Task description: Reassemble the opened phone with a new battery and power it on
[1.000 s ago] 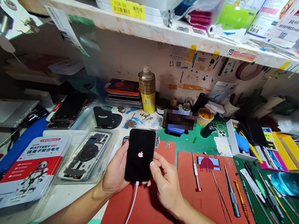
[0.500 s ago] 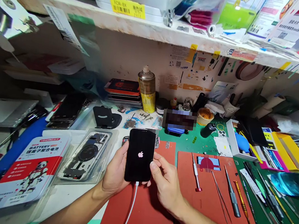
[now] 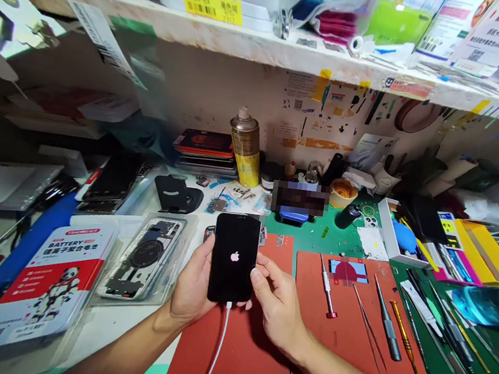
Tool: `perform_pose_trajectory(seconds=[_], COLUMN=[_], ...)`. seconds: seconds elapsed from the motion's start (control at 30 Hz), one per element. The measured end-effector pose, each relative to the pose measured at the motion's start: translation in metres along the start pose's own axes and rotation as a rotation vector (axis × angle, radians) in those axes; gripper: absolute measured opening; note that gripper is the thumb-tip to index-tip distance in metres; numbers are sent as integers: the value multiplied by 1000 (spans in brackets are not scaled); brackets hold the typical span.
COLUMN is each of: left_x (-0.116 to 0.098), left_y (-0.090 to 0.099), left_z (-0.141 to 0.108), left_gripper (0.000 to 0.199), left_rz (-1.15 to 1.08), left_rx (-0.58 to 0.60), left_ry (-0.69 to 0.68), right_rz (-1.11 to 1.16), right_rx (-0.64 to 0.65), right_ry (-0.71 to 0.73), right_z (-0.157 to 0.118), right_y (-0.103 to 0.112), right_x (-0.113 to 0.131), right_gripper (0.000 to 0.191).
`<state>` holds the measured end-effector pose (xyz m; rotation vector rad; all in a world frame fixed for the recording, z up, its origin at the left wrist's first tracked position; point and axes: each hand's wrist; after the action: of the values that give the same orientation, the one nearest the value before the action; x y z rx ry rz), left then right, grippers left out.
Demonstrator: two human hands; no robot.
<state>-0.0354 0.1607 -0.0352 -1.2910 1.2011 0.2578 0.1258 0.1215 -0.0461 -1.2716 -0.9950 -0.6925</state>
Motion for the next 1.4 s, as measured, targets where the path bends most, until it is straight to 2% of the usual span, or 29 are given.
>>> perform_pose_trajectory(seconds=[0.27, 0.77, 1.03, 1.1, 1.2, 1.3, 1.4], left_x=[0, -3, -6, -9, -12, -14, -14], left_y=[-2, -3, -9, -11, -13, -13, -12], left_z=[0, 1, 1, 2, 4, 5, 6], left_gripper=[76, 64, 60, 57, 54, 55, 54], left_rz=[-16, -85, -68, -81, -113, -157, -196], left_rx=[-5, 6, -92, -129, -153, -152, -163], left_ry=[9, -27, -77, -129, -190, -183, -167], right_rz=[11, -5, 42, 58, 42, 1, -12], right_rx=[-7, -16, 7, 19, 45, 71, 58], right_ry=[-7, -24, -21, -20, -31, -24, -24], right_z=[-1, 0, -1, -2, -3, -2, -1], right_y=[0, 1, -3, -4, -2, 0, 1], right_x=[-1, 0, 6, 7, 4, -3, -8], right_gripper=[45, 47, 45, 50, 70, 85, 91])
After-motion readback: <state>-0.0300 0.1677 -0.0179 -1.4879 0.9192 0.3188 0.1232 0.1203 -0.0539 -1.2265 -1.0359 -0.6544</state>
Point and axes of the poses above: each hand's wrist, its own z-axis towards the middle knuckle, its own y-axis out of the back of the hand, x = y × z, and after that the axes turned 7 degrees about z, right-handed
